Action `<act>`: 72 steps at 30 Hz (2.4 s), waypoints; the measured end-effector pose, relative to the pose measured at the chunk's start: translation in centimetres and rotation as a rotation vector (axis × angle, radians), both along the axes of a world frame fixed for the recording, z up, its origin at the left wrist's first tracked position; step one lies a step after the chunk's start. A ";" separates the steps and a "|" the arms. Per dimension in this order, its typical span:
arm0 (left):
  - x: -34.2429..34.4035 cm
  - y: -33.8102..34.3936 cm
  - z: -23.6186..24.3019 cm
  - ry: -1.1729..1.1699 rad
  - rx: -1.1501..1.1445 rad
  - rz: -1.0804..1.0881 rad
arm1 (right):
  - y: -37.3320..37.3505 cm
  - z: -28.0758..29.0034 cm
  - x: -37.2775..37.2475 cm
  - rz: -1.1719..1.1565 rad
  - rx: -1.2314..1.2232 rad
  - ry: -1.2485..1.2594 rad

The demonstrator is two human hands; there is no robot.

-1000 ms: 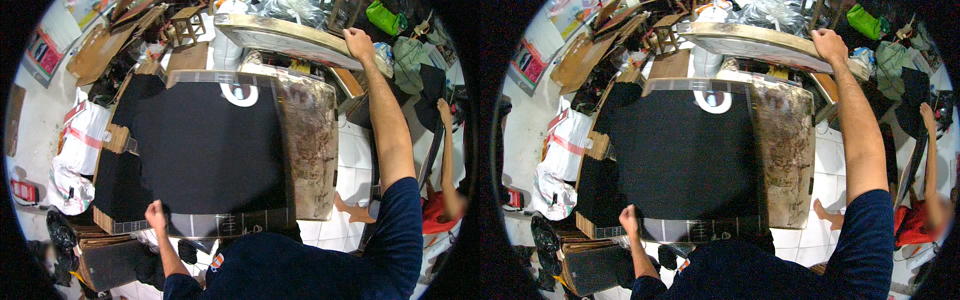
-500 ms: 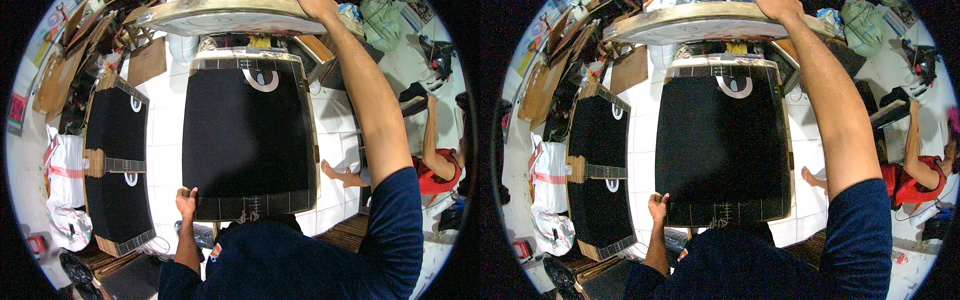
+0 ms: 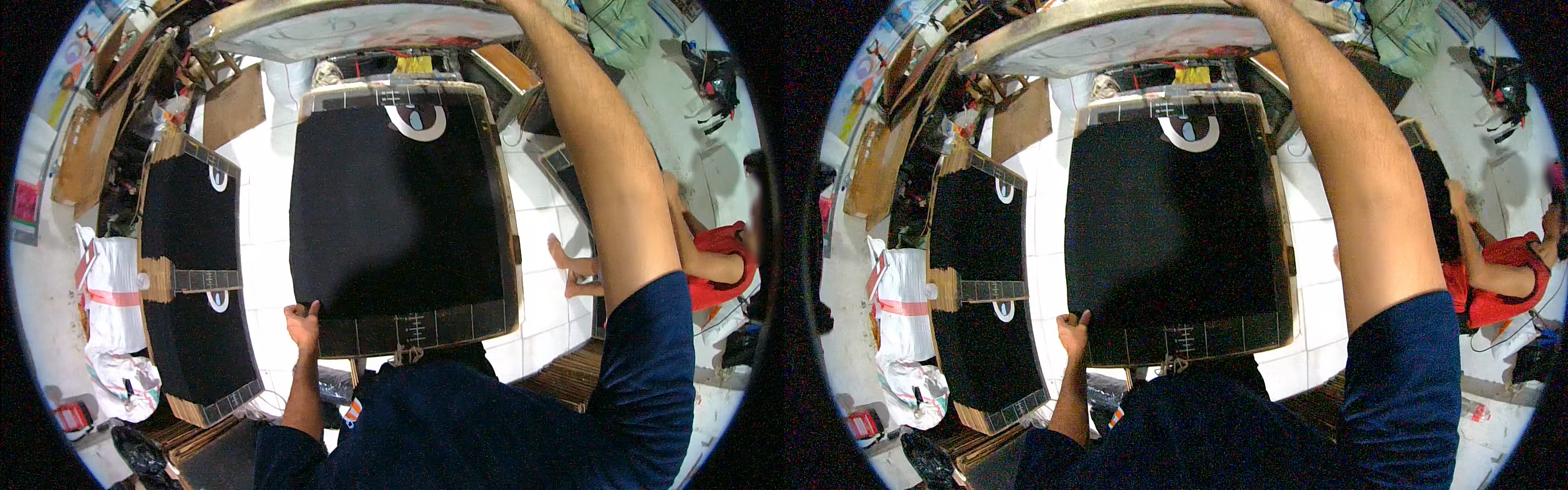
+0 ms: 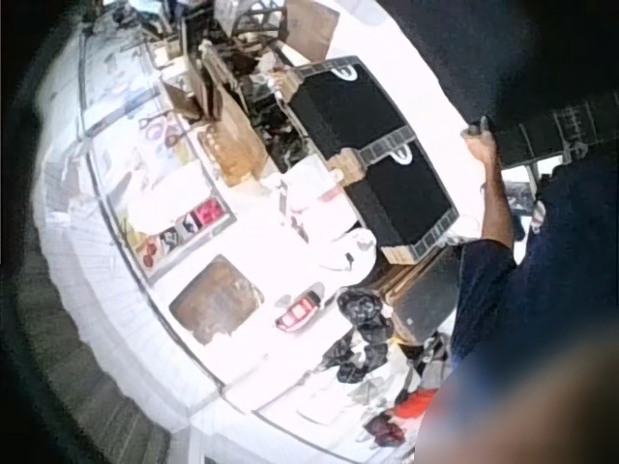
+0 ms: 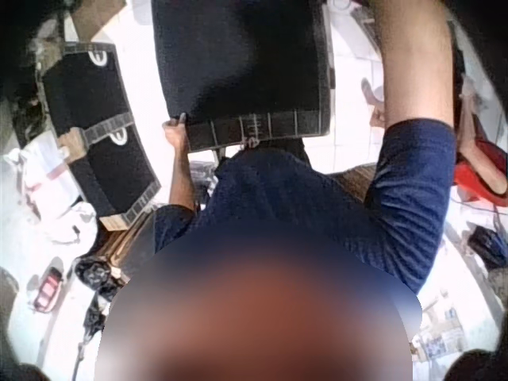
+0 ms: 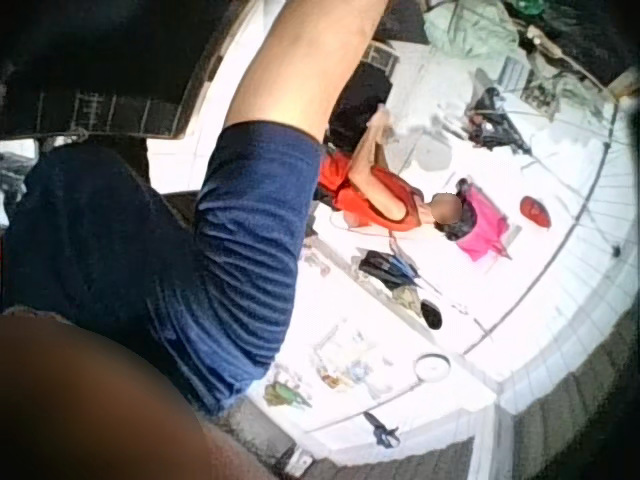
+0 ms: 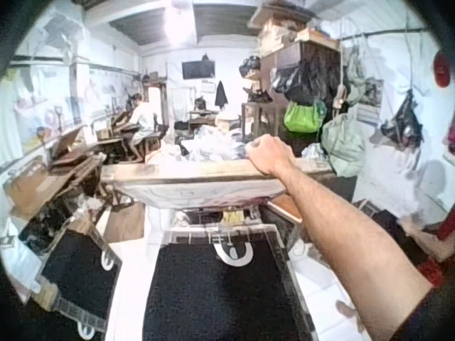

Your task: The person performs screen printing on black skateboard decks. They place a deck under a screen, use a red squeegee to pull ink across the mesh, lift the screen to reveal the printed logo, and then move the finished deck aside to repeat the process on the next deck.

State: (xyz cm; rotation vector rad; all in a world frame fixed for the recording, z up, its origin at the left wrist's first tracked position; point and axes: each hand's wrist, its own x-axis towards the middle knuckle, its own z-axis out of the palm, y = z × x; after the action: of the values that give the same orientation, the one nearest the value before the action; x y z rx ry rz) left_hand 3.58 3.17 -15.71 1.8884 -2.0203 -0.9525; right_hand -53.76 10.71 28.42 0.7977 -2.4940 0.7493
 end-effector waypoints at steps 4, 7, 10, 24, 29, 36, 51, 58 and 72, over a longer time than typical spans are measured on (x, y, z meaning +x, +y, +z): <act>0.3 -0.4 -2.3 -0.050 -0.136 -0.087 | 0.3 -0.3 0.8 -0.043 0.052 -0.021; -2.0 -0.6 -1.2 0.007 -0.252 -0.114 | 1.1 -2.0 1.9 -0.043 0.080 0.007; -7.8 -1.1 4.3 0.311 -0.118 -0.085 | 2.7 -5.4 3.2 -0.033 0.115 0.014; -18.5 -3.7 5.2 0.809 0.864 0.477 | 12.6 -36.9 11.0 0.217 0.048 -0.160; -16.7 -3.8 4.3 -0.144 0.377 -0.272 | 6.7 -40.0 -6.0 0.161 0.123 0.021; -20.6 2.4 1.8 -0.254 -0.501 -0.767 | -1.6 -40.9 -18.5 0.280 0.341 0.202; -20.4 2.5 -1.5 -0.153 -0.665 -0.681 | 0.0 -39.4 -16.4 0.339 0.351 -0.097; -20.5 2.5 -1.2 -0.120 -0.667 -0.678 | 3.6 -38.5 -13.8 0.444 0.445 -0.126; -20.5 2.6 -1.2 -0.141 -0.651 -0.680 | 5.9 -40.4 -10.6 0.390 0.295 0.011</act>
State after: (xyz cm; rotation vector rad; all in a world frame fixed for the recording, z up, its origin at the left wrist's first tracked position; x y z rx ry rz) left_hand -16.93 5.80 -16.95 0.9620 -2.6777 -0.1856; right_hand -64.39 16.56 -11.95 1.4172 -2.5005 0.4958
